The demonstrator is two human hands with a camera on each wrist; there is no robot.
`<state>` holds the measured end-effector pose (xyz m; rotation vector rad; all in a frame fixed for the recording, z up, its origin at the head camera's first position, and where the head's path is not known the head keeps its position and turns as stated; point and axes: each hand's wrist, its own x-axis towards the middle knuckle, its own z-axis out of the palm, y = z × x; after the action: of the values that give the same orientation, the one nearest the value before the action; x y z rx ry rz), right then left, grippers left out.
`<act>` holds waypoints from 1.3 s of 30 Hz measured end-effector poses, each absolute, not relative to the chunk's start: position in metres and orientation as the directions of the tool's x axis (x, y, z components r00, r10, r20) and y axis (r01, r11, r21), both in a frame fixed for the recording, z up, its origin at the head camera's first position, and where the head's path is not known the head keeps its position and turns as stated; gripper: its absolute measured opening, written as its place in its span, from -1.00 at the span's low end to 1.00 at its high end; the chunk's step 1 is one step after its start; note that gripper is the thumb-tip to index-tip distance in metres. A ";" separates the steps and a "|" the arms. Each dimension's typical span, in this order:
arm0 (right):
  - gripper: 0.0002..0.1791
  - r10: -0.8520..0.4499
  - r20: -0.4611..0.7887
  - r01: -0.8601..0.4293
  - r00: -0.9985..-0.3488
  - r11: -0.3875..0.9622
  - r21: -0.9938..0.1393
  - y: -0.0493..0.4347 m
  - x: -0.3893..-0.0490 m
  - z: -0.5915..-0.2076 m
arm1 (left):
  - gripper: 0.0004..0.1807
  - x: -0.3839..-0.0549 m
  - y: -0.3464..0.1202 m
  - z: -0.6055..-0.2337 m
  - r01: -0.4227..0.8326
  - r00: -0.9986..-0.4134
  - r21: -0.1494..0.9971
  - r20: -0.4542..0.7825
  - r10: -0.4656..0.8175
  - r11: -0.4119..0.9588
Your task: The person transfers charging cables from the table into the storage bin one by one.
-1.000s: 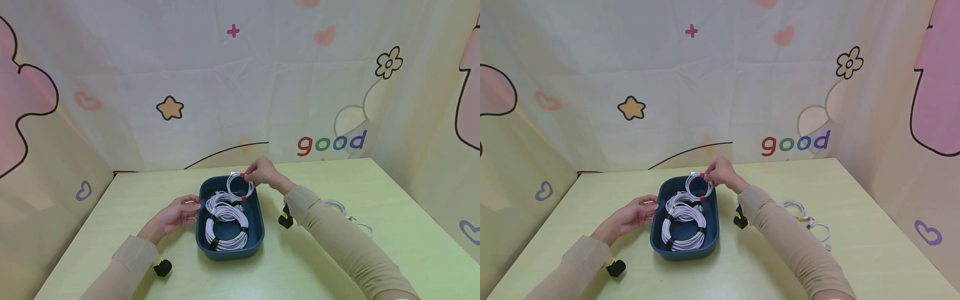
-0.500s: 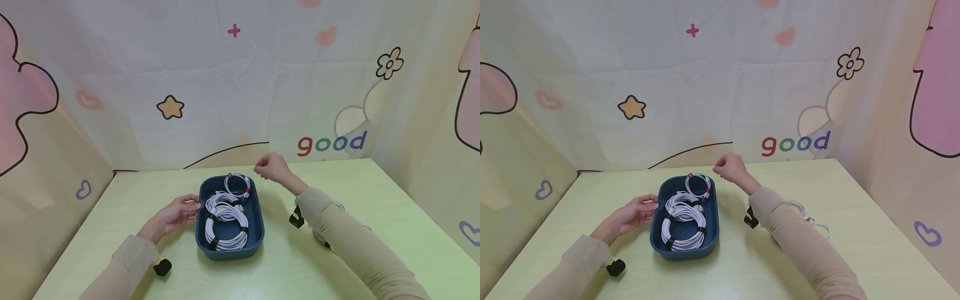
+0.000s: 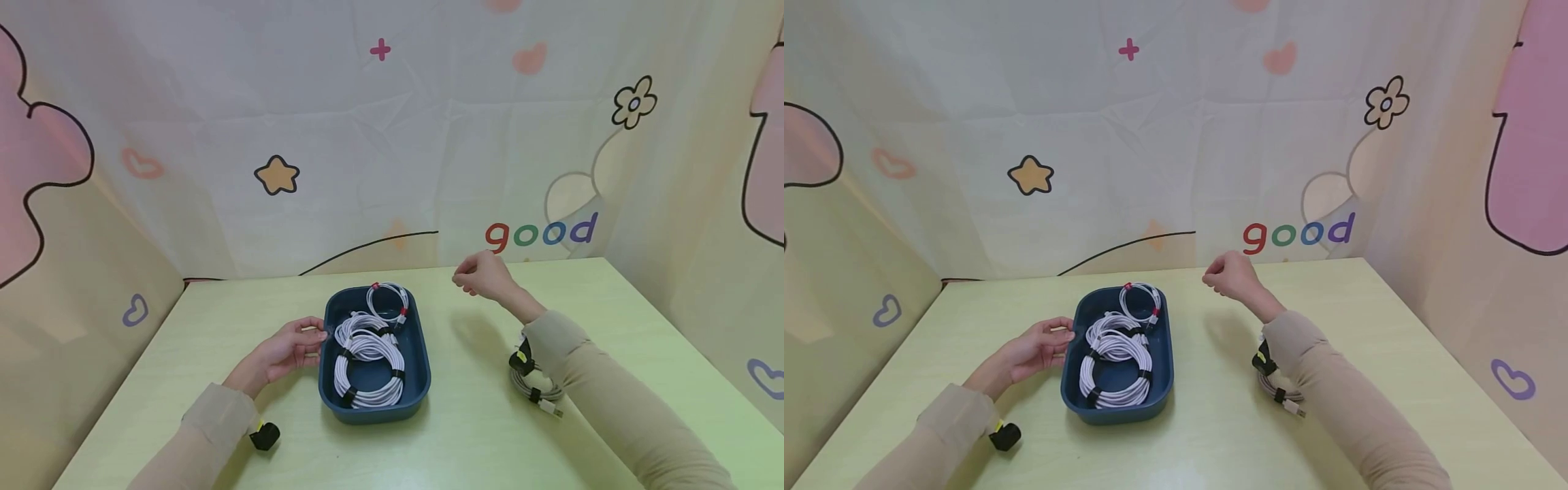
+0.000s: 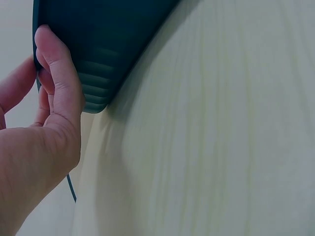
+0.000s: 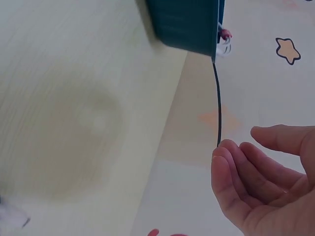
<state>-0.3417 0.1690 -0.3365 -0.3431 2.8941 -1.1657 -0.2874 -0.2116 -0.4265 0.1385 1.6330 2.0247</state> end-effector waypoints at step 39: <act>-0.79 -0.274 -0.245 -0.137 -0.930 0.877 -0.460 0.303 -0.321 -0.373 | -0.84 -0.289 -0.213 -0.430 -0.312 -0.855 0.941 -0.217 0.471 -0.132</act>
<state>-0.3209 0.3026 -0.3726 -0.3078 2.7442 -0.6400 -0.2888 -0.2130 -0.4298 0.1781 1.6377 2.0288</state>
